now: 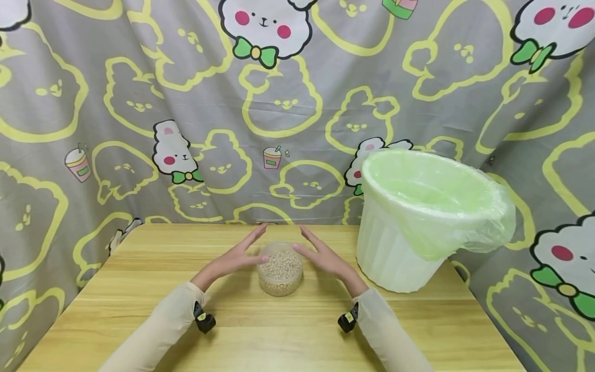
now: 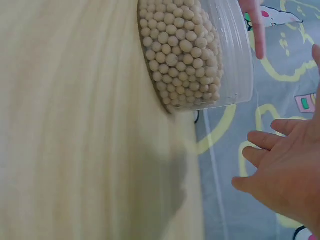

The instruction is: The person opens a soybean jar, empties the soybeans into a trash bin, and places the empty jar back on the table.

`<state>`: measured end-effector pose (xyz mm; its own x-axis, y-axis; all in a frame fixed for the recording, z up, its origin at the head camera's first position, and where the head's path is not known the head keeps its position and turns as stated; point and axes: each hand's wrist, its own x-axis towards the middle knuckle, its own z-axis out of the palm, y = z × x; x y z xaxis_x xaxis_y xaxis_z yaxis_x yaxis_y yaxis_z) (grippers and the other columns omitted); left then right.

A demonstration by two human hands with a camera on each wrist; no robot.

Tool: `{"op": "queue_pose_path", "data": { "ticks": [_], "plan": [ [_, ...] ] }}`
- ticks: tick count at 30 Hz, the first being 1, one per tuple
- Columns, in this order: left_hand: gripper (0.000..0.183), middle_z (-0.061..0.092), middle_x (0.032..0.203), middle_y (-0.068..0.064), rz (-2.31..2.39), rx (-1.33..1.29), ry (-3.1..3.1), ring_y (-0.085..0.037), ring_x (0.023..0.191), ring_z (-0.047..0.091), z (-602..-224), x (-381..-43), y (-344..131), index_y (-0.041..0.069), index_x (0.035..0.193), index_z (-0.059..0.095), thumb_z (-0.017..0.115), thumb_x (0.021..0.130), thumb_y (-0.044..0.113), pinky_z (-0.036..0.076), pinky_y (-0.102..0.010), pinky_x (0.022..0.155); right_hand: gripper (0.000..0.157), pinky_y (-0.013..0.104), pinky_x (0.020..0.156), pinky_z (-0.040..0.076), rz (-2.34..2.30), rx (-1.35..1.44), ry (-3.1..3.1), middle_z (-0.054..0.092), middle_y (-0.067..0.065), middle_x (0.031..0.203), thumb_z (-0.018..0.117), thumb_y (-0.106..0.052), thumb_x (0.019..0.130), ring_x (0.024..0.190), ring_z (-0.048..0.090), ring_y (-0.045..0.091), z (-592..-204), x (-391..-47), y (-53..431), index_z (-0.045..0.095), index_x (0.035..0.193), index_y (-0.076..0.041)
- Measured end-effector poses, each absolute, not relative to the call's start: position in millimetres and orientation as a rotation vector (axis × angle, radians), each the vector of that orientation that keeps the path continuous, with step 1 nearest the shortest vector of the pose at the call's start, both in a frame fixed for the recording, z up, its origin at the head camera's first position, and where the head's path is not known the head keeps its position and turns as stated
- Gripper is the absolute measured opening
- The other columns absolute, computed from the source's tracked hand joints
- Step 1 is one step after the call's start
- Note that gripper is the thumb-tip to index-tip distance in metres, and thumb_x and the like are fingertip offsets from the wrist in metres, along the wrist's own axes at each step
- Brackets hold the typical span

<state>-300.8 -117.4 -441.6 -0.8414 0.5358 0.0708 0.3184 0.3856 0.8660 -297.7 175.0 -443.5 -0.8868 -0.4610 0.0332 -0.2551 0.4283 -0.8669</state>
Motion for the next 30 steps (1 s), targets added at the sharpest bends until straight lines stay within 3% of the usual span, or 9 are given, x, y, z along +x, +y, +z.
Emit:
{"op": "queue_pose_path", "data": {
  "ticks": [6,11,18,25,30],
  "plan": [
    [0.108,0.01,0.171,-0.017,1.64,0.694,2.137,-0.037,0.159,0.01,-461,-301,-124,0.023,0.165,0.004,0.08,0.089,0.027,0.012,-0.059,0.127,0.076,0.057,0.126,0.017,-1.638,-0.604,2.164,0.018,0.02,0.169,0.054,-0.029,0.106,0.157,0.016,0.036,-456,-299,183,0.009,0.165,-0.013],
    [0.12,0.012,0.17,-0.022,1.648,0.706,2.082,-0.038,0.157,0.015,-474,-302,-123,0.014,0.165,0.004,0.088,0.08,0.014,0.016,-0.051,0.128,0.093,0.058,0.126,0.014,-1.672,-0.613,2.038,0.02,0.024,0.167,0.072,-0.015,0.095,0.156,0.017,0.041,-467,-300,187,0.01,0.165,-0.01],
    [0.126,0.024,0.168,-0.017,1.615,0.726,2.073,-0.036,0.156,0.023,-482,-301,-118,0.01,0.164,0.005,0.092,0.073,0.009,0.02,-0.05,0.127,0.109,0.057,0.126,0.019,-1.61,-0.652,2.031,0.027,0.023,0.165,0.086,-0.013,0.082,0.153,0.025,0.042,-481,-297,184,0.014,0.164,-0.007],
    [0.122,0.031,0.165,-0.015,1.555,0.842,2.186,-0.034,0.154,0.027,-491,-300,-114,0.007,0.162,0.018,0.094,0.067,0.004,0.021,-0.05,0.127,0.107,0.054,0.127,0.013,-1.583,-0.714,2.099,0.03,0.015,0.166,0.09,-0.009,0.076,0.155,0.023,0.036,-489,-295,180,0.025,0.161,-0.008],
    [0.118,0.038,0.162,-0.013,1.53,0.872,2.234,-0.032,0.152,0.032,-494,-300,-113,0.009,0.16,0.026,0.096,0.065,0.006,0.023,-0.05,0.126,0.105,0.055,0.127,0.014,-1.527,-0.711,2.191,0.031,0.016,0.166,0.09,-0.011,0.075,0.155,0.023,0.037,-492,-293,178,0.029,0.16,-0.005]
  ]
}}
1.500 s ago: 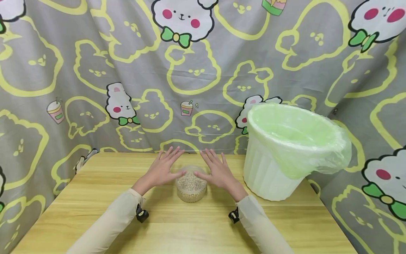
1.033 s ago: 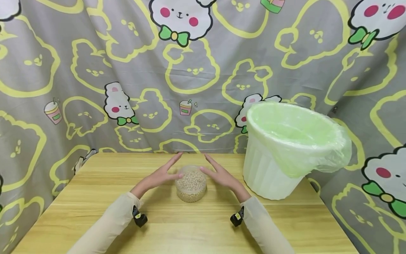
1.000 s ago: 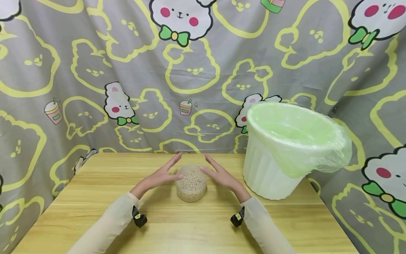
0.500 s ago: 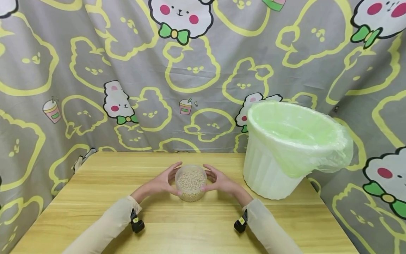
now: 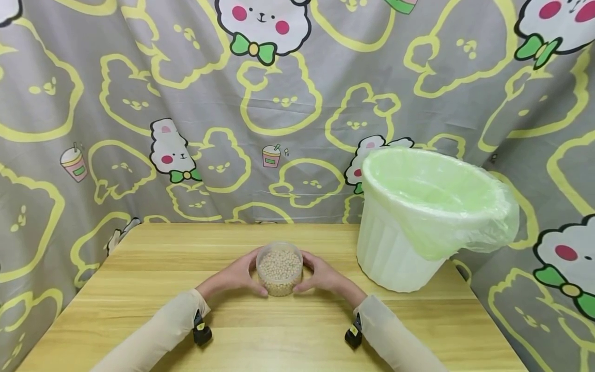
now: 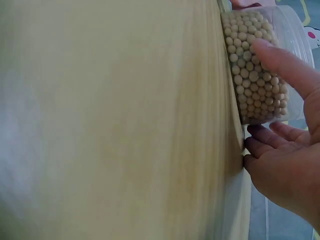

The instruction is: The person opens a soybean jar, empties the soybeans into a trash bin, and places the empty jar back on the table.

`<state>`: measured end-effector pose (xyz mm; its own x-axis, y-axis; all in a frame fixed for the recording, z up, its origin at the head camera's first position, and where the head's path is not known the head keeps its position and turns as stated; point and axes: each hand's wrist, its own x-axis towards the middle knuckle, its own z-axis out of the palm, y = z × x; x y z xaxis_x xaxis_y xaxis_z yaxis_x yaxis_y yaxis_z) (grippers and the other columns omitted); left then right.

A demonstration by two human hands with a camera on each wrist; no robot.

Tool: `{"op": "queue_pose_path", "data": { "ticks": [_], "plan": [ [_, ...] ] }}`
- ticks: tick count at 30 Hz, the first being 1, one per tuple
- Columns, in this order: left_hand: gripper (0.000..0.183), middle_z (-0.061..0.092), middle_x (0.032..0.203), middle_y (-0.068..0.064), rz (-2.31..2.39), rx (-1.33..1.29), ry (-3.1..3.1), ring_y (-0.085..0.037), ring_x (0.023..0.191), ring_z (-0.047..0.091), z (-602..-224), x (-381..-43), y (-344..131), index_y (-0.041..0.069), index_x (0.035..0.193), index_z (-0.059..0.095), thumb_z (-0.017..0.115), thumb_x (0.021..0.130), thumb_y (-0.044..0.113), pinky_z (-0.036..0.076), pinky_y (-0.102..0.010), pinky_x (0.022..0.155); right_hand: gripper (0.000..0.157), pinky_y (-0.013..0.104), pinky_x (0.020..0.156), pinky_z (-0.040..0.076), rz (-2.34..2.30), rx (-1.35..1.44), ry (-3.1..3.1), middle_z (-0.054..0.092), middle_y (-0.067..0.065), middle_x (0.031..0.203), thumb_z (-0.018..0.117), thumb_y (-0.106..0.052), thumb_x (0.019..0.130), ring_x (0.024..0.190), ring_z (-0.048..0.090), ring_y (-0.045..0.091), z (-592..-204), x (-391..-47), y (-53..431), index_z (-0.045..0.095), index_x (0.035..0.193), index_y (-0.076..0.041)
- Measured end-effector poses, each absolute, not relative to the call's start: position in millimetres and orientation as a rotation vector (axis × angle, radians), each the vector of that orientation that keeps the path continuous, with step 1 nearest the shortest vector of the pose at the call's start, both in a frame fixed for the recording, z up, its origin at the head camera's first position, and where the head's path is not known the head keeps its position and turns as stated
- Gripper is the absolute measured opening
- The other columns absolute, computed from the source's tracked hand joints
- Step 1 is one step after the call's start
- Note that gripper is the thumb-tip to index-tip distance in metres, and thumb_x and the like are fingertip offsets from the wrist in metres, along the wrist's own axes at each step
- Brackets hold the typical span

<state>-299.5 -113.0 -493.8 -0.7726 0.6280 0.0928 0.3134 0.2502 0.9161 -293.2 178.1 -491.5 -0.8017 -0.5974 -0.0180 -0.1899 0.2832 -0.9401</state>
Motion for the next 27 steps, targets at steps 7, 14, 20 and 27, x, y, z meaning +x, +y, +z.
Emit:
{"op": "queue_pose_path", "data": {
  "ticks": [7,14,20,27],
  "plan": [
    [0.112,0.043,0.16,-0.013,1.499,0.834,2.278,-0.032,0.151,0.035,-492,-299,-113,0.006,0.158,0.034,0.097,0.065,0.01,0.024,-0.049,0.126,0.098,0.057,0.126,0.017,-1.506,-0.681,2.256,0.036,0.019,0.163,0.091,-0.011,0.075,0.154,0.026,0.04,-491,-290,174,0.037,0.156,-0.003],
    [0.109,0.052,0.154,-0.01,1.51,0.816,2.306,-0.028,0.147,0.043,-495,-303,-112,0.007,0.154,0.042,0.099,0.061,0.011,0.029,-0.045,0.125,0.092,0.057,0.124,0.022,-1.497,-0.677,2.295,0.045,0.02,0.157,0.091,-0.007,0.072,0.149,0.035,0.042,-488,-291,171,0.045,0.152,-0.001],
    [0.107,0.054,0.152,-0.012,1.578,0.74,2.277,-0.03,0.145,0.046,-495,-303,-109,0.003,0.152,0.043,0.098,0.061,0.008,0.032,-0.045,0.123,0.086,0.057,0.124,0.023,-1.511,-0.687,2.283,0.051,0.019,0.152,0.091,-0.004,0.071,0.147,0.039,0.041,-484,-294,172,0.051,0.148,-0.002],
    [0.109,0.05,0.154,-0.014,1.612,0.718,2.287,-0.034,0.144,0.047,-479,-306,-111,0.004,0.154,0.042,0.098,0.061,0.01,0.036,-0.045,0.12,0.081,0.054,0.123,0.027,-1.579,-0.674,2.25,0.055,0.015,0.15,0.092,-0.007,0.072,0.146,0.042,0.038,-467,-296,175,0.057,0.145,-0.006]
  ]
}}
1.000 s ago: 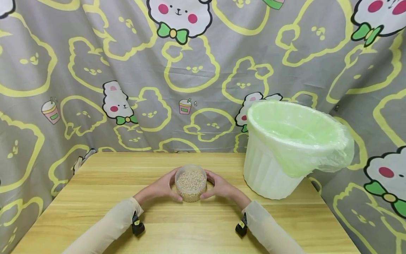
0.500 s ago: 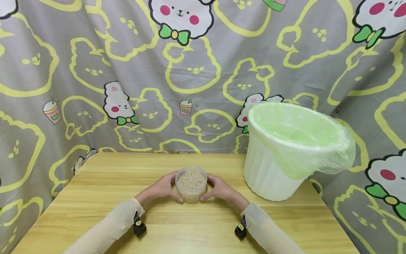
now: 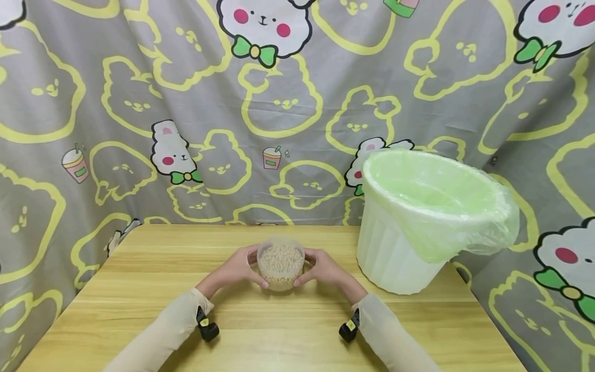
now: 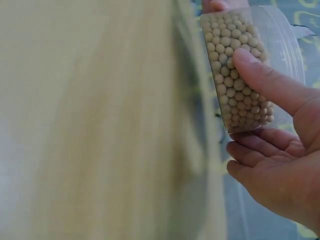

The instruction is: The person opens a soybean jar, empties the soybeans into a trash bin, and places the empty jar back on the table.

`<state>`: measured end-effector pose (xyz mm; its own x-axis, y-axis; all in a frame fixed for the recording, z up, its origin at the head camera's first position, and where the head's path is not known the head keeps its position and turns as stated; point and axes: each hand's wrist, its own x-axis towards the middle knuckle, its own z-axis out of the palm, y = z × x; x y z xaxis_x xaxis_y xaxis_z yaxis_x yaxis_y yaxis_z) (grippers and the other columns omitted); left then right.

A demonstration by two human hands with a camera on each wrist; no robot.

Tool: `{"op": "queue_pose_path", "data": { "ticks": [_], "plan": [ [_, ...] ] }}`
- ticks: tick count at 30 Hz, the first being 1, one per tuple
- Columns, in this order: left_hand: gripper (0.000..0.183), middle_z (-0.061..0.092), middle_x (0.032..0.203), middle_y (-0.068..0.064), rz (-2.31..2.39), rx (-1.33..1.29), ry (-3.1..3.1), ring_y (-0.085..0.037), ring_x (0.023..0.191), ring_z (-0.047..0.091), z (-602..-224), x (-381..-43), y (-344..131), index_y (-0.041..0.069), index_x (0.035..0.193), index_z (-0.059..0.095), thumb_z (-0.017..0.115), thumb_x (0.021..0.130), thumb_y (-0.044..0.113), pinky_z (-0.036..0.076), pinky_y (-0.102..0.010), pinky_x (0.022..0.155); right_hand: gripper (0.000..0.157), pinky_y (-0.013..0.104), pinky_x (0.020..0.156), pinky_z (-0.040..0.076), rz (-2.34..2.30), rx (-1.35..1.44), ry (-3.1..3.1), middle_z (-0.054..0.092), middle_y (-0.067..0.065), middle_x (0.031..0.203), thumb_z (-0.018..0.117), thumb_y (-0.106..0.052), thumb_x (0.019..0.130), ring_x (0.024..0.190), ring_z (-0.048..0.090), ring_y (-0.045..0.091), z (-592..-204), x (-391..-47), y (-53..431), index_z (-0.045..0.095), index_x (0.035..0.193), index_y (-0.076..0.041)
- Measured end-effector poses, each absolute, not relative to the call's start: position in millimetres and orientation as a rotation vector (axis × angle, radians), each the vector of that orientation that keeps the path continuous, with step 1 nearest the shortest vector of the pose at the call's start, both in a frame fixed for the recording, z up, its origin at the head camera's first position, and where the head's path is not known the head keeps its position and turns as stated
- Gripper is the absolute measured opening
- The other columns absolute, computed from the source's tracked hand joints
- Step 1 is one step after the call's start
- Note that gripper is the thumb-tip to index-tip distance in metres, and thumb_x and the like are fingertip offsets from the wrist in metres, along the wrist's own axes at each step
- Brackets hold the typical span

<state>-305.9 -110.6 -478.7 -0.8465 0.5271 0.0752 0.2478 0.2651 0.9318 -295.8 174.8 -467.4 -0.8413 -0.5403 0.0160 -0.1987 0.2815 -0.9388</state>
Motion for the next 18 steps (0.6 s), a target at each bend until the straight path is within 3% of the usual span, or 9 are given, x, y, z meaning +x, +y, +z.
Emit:
{"op": "queue_pose_path", "data": {
  "ticks": [4,8,14,18],
  "plan": [
    [0.105,0.05,0.155,-0.011,1.651,0.769,2.29,-0.034,0.144,0.047,-456,-309,-111,0.01,0.154,0.044,0.098,0.065,0.014,0.038,-0.046,0.119,0.08,0.05,0.117,0.04,-1.693,-0.631,2.187,0.06,0.018,0.143,0.09,-0.002,0.072,0.14,0.05,0.037,-449,-296,179,0.055,0.144,-0.002],
    [0.1,0.05,0.156,-0.008,1.748,0.819,2.256,-0.031,0.144,0.047,-430,-312,-110,0.014,0.154,0.045,0.096,0.068,0.015,0.037,-0.047,0.12,0.08,0.038,0.105,0.053,-1.782,-0.607,2.154,0.064,0.022,0.137,0.088,0.001,0.073,0.129,0.061,0.032,-424,-296,181,0.052,0.144,0.004],
    [0.097,0.049,0.156,-0.009,1.908,0.894,2.18,-0.028,0.146,0.045,-400,-310,-103,0.013,0.156,0.043,0.093,0.073,0.013,0.033,-0.048,0.122,0.083,0.031,0.098,0.057,-1.931,-0.656,2.082,0.061,0.023,0.139,0.086,0.003,0.074,0.124,0.065,0.022,-390,-294,181,0.047,0.148,0.004],
    [0.1,0.045,0.158,-0.01,1.985,0.938,2.153,-0.027,0.148,0.042,-389,-307,-95,0.013,0.159,0.034,0.091,0.077,0.016,0.031,-0.046,0.123,0.081,0.031,0.096,0.058,-2.025,-0.699,2.041,0.064,0.015,0.135,0.084,0.004,0.076,0.121,0.066,0.018,-378,-293,181,0.047,0.148,0.002]
  ]
}}
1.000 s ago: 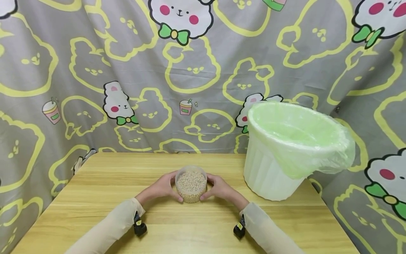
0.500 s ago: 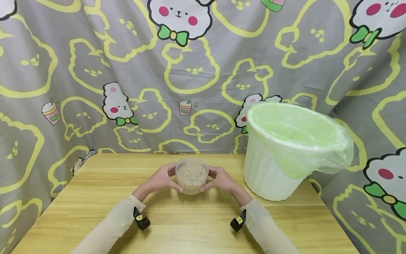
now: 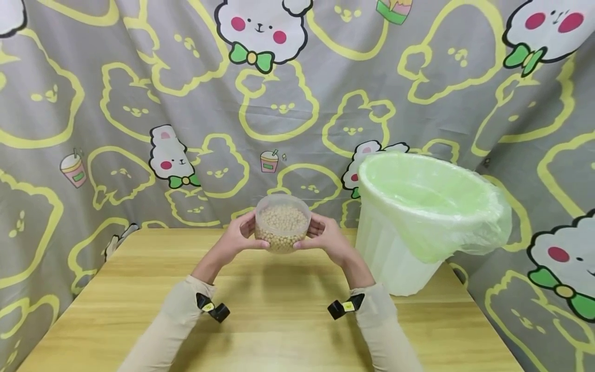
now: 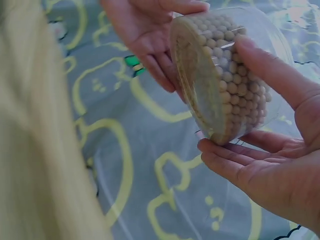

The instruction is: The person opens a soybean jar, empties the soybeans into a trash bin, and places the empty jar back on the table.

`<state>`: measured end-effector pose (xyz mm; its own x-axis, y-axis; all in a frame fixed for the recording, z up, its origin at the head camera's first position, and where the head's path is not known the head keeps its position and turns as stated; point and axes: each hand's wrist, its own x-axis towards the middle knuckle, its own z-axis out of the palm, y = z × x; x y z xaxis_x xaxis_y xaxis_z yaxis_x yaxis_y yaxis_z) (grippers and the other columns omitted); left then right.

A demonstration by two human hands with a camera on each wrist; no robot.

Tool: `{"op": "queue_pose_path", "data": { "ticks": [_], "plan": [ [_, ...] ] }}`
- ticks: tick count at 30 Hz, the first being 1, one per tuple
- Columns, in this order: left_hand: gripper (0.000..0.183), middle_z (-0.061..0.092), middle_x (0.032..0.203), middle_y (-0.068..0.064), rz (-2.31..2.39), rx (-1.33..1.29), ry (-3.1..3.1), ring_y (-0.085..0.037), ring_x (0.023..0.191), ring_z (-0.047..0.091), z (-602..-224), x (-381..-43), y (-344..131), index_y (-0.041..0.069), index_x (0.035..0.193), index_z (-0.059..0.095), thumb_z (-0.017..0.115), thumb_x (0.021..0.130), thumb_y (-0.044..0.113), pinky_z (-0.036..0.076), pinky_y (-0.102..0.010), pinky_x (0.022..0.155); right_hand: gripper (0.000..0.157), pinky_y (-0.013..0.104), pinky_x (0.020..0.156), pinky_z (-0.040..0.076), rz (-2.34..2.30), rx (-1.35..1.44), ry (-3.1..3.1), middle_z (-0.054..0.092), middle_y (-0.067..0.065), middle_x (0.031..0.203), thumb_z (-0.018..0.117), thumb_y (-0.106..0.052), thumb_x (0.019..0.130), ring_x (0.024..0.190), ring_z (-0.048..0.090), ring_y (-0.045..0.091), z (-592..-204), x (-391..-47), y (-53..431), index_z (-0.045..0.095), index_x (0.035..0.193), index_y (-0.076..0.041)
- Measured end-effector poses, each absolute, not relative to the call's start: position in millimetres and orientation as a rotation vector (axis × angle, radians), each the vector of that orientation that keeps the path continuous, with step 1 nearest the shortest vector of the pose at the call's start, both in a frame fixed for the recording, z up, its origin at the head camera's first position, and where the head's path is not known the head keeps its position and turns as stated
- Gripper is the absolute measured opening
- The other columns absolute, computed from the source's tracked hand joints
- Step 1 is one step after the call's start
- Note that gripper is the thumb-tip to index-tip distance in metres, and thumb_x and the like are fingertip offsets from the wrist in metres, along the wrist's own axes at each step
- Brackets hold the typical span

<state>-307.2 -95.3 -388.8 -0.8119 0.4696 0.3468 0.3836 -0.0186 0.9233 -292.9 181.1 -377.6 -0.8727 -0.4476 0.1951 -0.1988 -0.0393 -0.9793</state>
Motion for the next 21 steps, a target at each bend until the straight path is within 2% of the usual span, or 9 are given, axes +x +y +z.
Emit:
{"op": "queue_pose_path", "data": {
  "ticks": [7,12,15,21],
  "plan": [
    [0.107,0.034,0.164,-0.004,2.025,1.025,2.206,-0.025,0.148,0.039,-374,-302,-81,0.031,0.163,0.02,0.088,0.081,0.027,0.035,-0.052,0.12,0.076,0.029,0.087,0.06,-2.118,-0.718,2.05,0.071,0.001,0.119,0.081,0.008,0.077,0.109,0.07,0.015,-367,-294,179,0.049,0.145,0.005],
    [0.117,0.037,0.157,-0.001,2.019,0.987,2.3,-0.024,0.142,0.04,-368,-300,-74,0.044,0.16,0.017,0.093,0.074,0.025,0.039,-0.053,0.115,0.079,0.031,0.091,0.06,-2.116,-0.709,2.118,0.071,0.005,0.123,0.086,0.005,0.074,0.113,0.07,0.016,-359,-292,171,0.052,0.145,0.0],
    [0.121,0.039,0.155,-0.001,2.027,0.96,2.333,-0.024,0.141,0.041,-369,-301,-73,0.043,0.159,0.018,0.096,0.07,0.02,0.038,-0.054,0.115,0.081,0.031,0.092,0.059,-2.102,-0.711,2.159,0.069,0.014,0.129,0.088,0.002,0.073,0.114,0.07,0.016,-357,-292,168,0.054,0.145,-0.003],
    [0.117,0.048,0.15,-0.001,2.016,0.933,2.433,-0.023,0.137,0.048,-373,-302,-73,0.03,0.159,0.028,0.098,0.065,0.021,0.043,-0.051,0.112,0.087,0.028,0.095,0.058,-2.089,-0.724,2.211,0.062,0.024,0.138,0.091,-0.002,0.07,0.116,0.068,0.012,-356,-293,167,0.052,0.148,-0.005]
  ]
}}
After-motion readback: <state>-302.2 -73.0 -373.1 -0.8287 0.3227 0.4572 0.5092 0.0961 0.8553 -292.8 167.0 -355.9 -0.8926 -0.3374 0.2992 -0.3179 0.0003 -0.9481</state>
